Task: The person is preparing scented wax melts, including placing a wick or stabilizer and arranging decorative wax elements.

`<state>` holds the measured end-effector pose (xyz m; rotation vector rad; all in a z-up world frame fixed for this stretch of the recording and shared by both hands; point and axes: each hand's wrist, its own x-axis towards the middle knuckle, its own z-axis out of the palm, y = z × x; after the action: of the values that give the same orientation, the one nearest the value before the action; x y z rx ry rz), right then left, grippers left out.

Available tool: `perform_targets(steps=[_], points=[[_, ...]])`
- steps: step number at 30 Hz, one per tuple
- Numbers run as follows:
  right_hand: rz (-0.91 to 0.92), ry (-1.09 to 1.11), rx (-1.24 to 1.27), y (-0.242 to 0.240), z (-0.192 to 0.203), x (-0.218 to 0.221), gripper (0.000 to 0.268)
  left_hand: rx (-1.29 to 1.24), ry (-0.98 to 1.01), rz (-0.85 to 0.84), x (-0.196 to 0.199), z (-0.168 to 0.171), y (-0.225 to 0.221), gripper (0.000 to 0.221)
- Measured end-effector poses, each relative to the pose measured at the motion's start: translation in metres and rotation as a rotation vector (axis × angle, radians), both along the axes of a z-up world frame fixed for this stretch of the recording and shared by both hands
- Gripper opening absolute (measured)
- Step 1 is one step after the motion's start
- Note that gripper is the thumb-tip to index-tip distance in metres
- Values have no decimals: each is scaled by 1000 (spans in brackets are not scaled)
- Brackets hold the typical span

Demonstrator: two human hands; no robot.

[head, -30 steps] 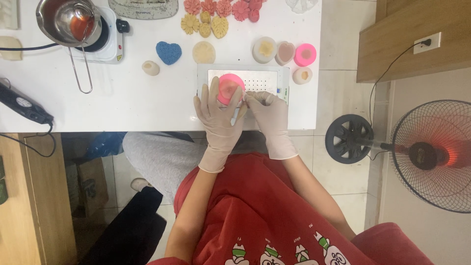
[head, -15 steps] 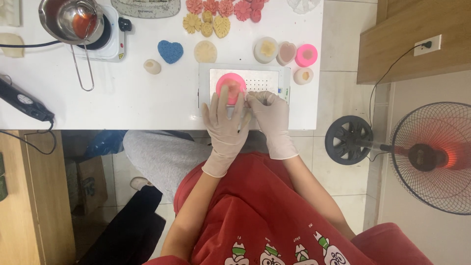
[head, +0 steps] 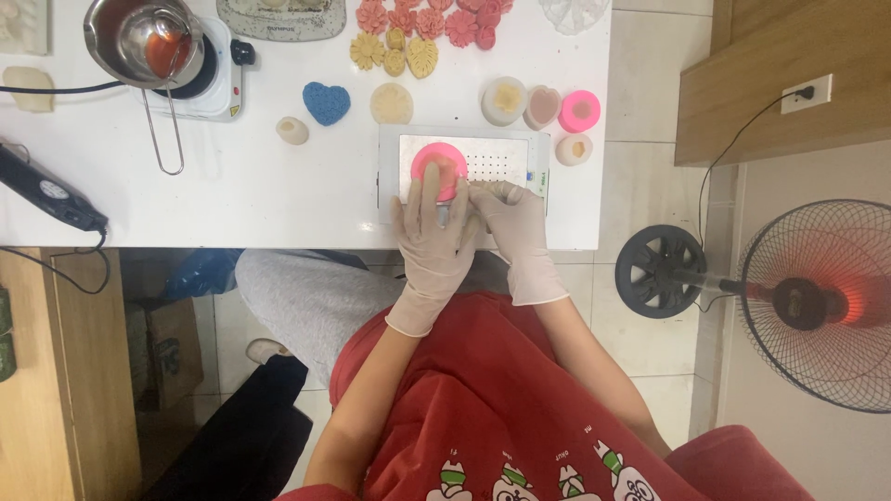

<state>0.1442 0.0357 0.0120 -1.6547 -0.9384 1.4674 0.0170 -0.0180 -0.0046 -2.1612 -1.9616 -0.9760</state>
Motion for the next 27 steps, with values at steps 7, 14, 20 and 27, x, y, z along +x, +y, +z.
perform_targets(steps=[7, 14, 20, 27], points=[[47, -59, 3, 3, 18, 7, 18, 18, -27, -31, -5, 6, -4, 54], [20, -21, 38, 4, 33, 9, 19, 68, -95, 69, -23, 24, -13, 44], [54, -52, 37, 11, 51, 4, 16, 101, -258, 305, -68, 20, -19, 54], [166, -50, 90, 35, 88, -34, 18, -175, -603, 709, -144, -67, -8, 80]])
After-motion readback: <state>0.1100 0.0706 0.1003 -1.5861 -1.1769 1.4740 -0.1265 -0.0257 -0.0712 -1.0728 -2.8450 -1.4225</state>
